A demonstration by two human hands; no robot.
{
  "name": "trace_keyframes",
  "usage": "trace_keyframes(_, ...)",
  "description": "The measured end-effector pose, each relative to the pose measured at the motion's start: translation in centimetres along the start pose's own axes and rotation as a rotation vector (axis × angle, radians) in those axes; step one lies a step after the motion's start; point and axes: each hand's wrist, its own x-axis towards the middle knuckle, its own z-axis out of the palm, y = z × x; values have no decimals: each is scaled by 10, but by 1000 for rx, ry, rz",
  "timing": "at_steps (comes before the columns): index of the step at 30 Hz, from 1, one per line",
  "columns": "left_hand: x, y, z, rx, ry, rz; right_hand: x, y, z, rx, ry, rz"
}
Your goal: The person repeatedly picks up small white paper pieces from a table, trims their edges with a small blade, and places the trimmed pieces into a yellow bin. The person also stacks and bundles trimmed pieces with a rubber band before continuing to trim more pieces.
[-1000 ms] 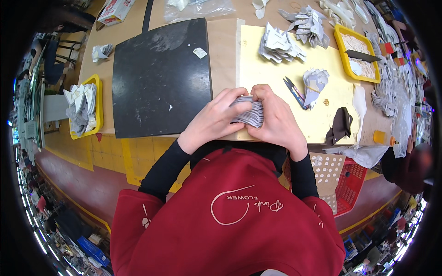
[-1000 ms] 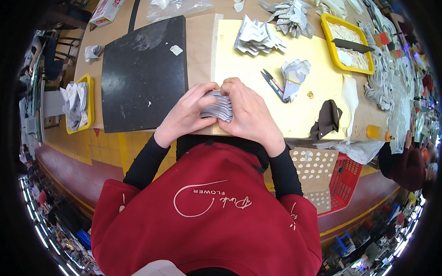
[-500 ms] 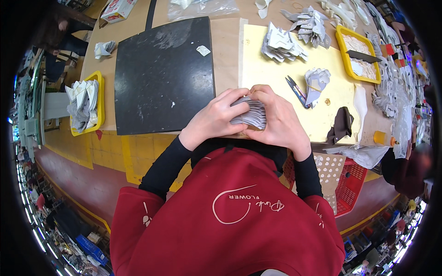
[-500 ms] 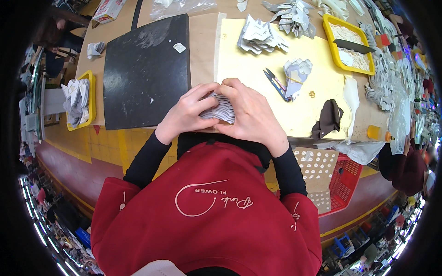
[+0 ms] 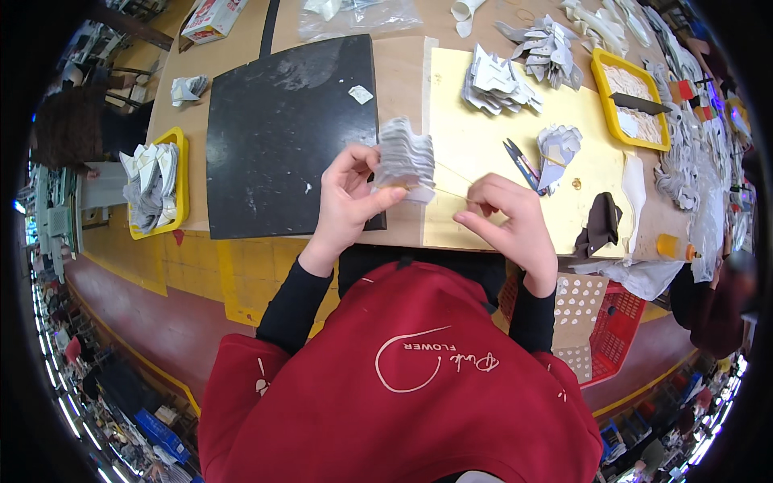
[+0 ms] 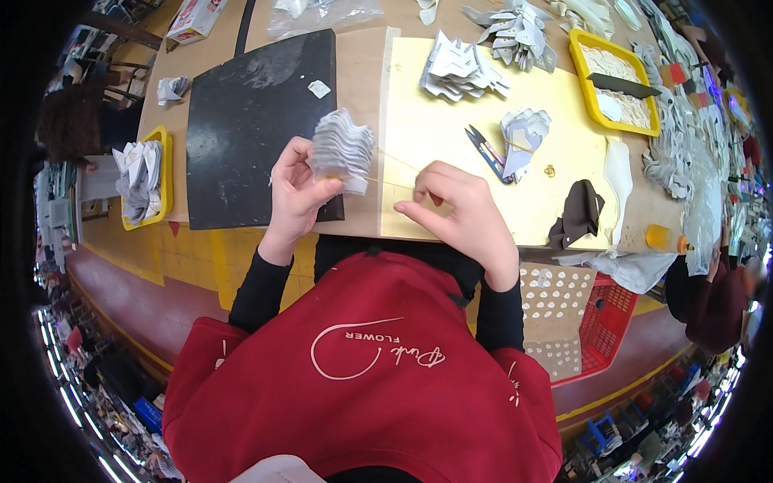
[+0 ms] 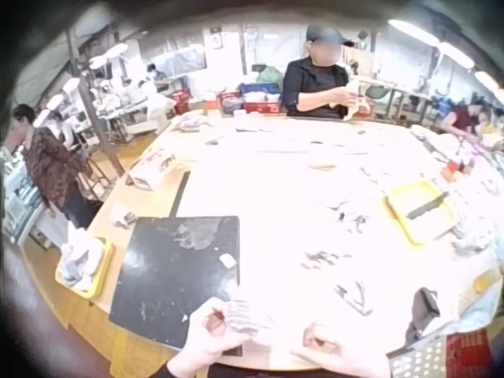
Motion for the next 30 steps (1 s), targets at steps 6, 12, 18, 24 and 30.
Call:
trace_keyframes(6,2,1,19,-235,237,-86,-3,-18,3,166,55,-468)
trace_keyframes(12,-1,-4,28,-335,152,-203,-6,-1,23,1801,321,-204)
trace_keyframes(18,0,-1,36,-337,79,-180,6,12,51,2076,333,8)
trace_keyframes(24,-3,2,17,-256,-39,-261,16,0,54,1487,362,182)
trace_keyframes(30,-7,16,7,-208,-126,-375,16,13,52,1453,201,302)
